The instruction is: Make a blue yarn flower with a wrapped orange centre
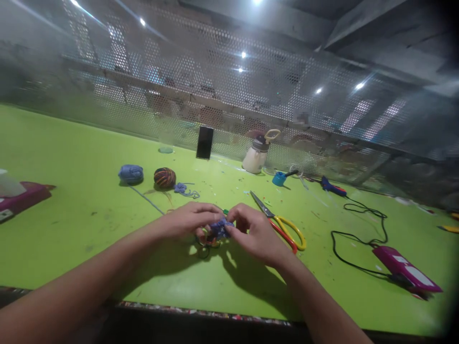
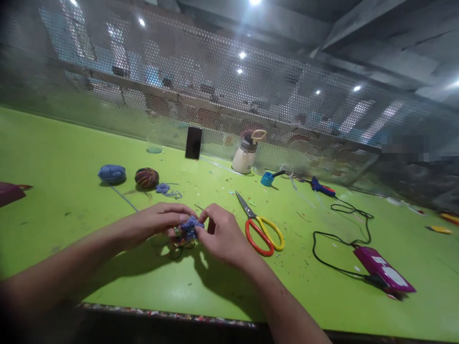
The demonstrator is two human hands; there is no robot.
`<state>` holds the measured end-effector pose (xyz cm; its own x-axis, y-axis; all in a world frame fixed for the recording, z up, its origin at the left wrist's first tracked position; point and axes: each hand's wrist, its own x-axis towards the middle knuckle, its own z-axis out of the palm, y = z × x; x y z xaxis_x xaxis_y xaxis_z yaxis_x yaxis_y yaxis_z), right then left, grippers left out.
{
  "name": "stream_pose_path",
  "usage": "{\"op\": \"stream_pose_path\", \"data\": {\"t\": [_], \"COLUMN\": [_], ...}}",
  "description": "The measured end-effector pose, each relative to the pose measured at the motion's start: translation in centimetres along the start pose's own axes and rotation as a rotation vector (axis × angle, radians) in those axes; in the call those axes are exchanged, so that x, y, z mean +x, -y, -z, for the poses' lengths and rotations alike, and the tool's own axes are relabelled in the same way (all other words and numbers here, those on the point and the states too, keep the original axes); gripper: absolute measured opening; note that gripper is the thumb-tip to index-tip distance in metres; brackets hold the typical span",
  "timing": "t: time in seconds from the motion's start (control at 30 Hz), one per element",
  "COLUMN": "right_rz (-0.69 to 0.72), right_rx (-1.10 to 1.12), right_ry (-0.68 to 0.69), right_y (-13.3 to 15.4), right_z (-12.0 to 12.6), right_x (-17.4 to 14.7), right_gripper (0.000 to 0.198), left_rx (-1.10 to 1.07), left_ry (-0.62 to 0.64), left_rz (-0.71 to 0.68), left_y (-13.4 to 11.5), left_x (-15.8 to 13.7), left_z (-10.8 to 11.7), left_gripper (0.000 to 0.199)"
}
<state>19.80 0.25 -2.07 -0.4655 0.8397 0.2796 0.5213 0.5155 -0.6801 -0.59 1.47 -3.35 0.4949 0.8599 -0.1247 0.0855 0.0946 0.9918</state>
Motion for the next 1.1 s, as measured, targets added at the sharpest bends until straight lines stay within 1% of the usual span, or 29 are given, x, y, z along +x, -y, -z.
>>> {"op": "stream_pose_path", "data": {"t": [0.1,0.17,0.2,0.3,0.37,0.43,0.57,0.63,0.7,0.8,0.9,0.97,1.03,1.1], "right_rz": [-0.016,-0.029,-0.038,-0.095,-0.147,-0.177,-0.155,-0.151,-0.152,-0.117,-0.103,-0.08,-0.031,0.018], "right_rx": [0.005,0.047,0.092,0.299,0.399,0.428,0.487,0.51,0.517,0.529,0.499,0.424,0.347,0.281], "right_ry": [-0.011,-0.025,-0.038,-0.103,-0.116,-0.055,0.181,0.239,0.245,0.267,0.319,0.272,0.204,0.172], "right_y": [-0.2,-0.4,-0.5,-0.7,-0.8,-1.0,-1.4,-1.4,-1.3,-0.6,0.4,1.1,1.6,1.9], "right_z": [-0.3,-0.5,-0.5,0.1,0.7,1.2,1.6,1.6,1.6,1.7,2.0,2.1,2.0,1.9], "right_x": [0.0,0.1,0.1,0.3,0.5,0.5,0.5,0.4,0.3,0.2,-0.1,-0.4,-0.7,-0.9], "right_gripper": [0.005,0.005,0.006,0.02,0.023,0.022,0.022,0.023,0.025,0.024,0.02,0.014,0.01,0.008], "left_rx": [0.09,0.077,0.062,0.029,0.024,0.028,0.057,0.057,0.06,0.08,0.088,0.094,0.105,0.129], "left_ry": [0.022,0.057,0.068,0.113,0.152,0.204,0.29,0.322,0.348,0.38,0.374,0.355,0.33,0.305], "left_rz": [0.036,0.037,0.026,-0.024,-0.064,-0.099,-0.172,-0.183,-0.183,-0.191,-0.213,-0.219,-0.21,-0.201], "left_y": [-0.7,-0.9,-0.9,-1.0,-1.0,-1.0,-0.5,-0.3,-0.1,-0.1,-0.2,-0.3,-0.3,-0.3], "left_x": [0.0,0.0,0.1,0.2,0.3,0.3,0.0,-0.3,-0.7,-1.0,-1.3,-1.4,-1.4,-1.5], "left_z": [-0.8,-0.9,-0.9,-0.3,0.2,0.6,1.0,1.1,1.1,1.2,1.2,1.1,1.0,0.9], "left_gripper": [0.028,0.03,0.03,0.026,0.023,0.02,0.015,0.013,0.013,0.01,0.005,0.003,0.002,0.002]}}
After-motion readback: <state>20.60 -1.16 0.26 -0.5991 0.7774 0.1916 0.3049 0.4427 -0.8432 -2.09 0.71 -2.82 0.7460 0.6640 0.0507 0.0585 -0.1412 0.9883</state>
